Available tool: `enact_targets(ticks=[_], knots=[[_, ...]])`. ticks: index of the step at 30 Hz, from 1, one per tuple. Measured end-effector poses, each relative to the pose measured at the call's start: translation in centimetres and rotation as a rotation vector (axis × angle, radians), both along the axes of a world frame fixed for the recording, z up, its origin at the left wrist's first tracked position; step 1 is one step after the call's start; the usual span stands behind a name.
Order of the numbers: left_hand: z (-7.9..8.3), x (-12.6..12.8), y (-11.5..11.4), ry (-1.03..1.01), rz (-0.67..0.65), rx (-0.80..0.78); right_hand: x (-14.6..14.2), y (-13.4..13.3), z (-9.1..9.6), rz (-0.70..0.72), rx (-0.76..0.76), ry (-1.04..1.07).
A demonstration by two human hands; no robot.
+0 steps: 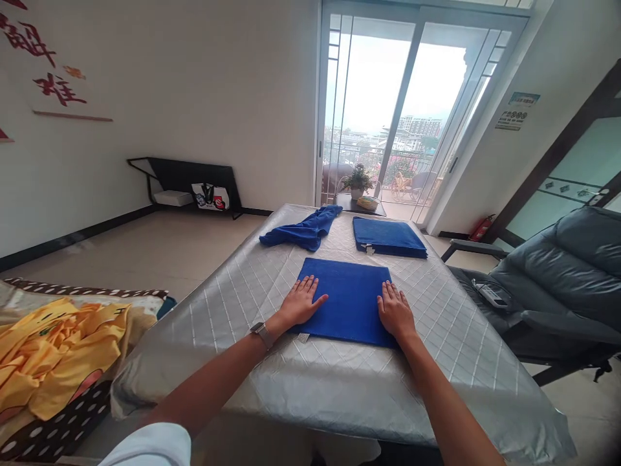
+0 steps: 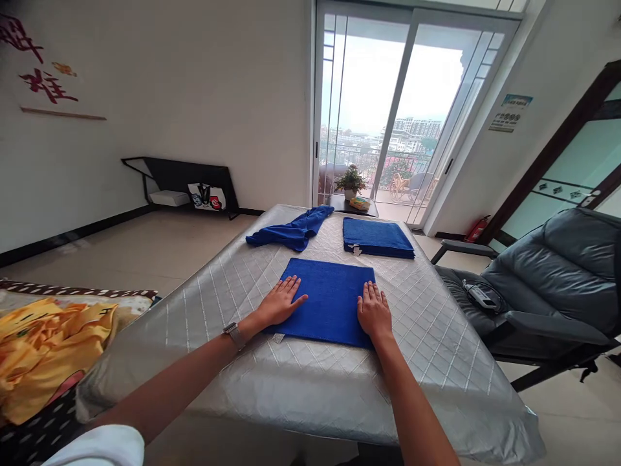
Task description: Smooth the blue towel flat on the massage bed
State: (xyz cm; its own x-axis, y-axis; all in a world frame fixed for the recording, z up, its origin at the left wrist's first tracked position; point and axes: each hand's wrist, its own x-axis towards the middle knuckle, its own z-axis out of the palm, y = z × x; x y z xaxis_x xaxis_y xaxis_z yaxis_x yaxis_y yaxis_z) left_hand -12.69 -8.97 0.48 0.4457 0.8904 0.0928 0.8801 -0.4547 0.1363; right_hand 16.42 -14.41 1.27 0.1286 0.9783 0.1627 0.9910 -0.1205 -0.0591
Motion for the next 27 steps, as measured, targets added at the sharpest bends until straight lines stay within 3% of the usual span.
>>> enact_targets(ticks=[8, 17, 20, 24, 27], knots=[[-0.7, 0.0, 0.4, -0.017, 0.003, 0.024, 0.2, -5.4, -1.0, 0.012, -0.143, 0.014], [0.4, 0.1, -0.3, 0.026, 0.006, 0.085, -0.2, -6.0, -0.5, 0.015, -0.157, 0.085], [1.1, 2.3, -1.4, 0.012, -0.06, 0.092, -0.2, -6.0, -0.5, 0.02, -0.141, 0.091], [1.3, 8.1, -3.8, -0.044, -0.318, 0.08, -0.3, -6.2, -0.5, 0.01, -0.118, 0.111], [0.9, 12.3, -5.2, -0.069, -0.433, 0.079, -0.2, -6.3, -0.5, 0.016, -0.133, 0.142]])
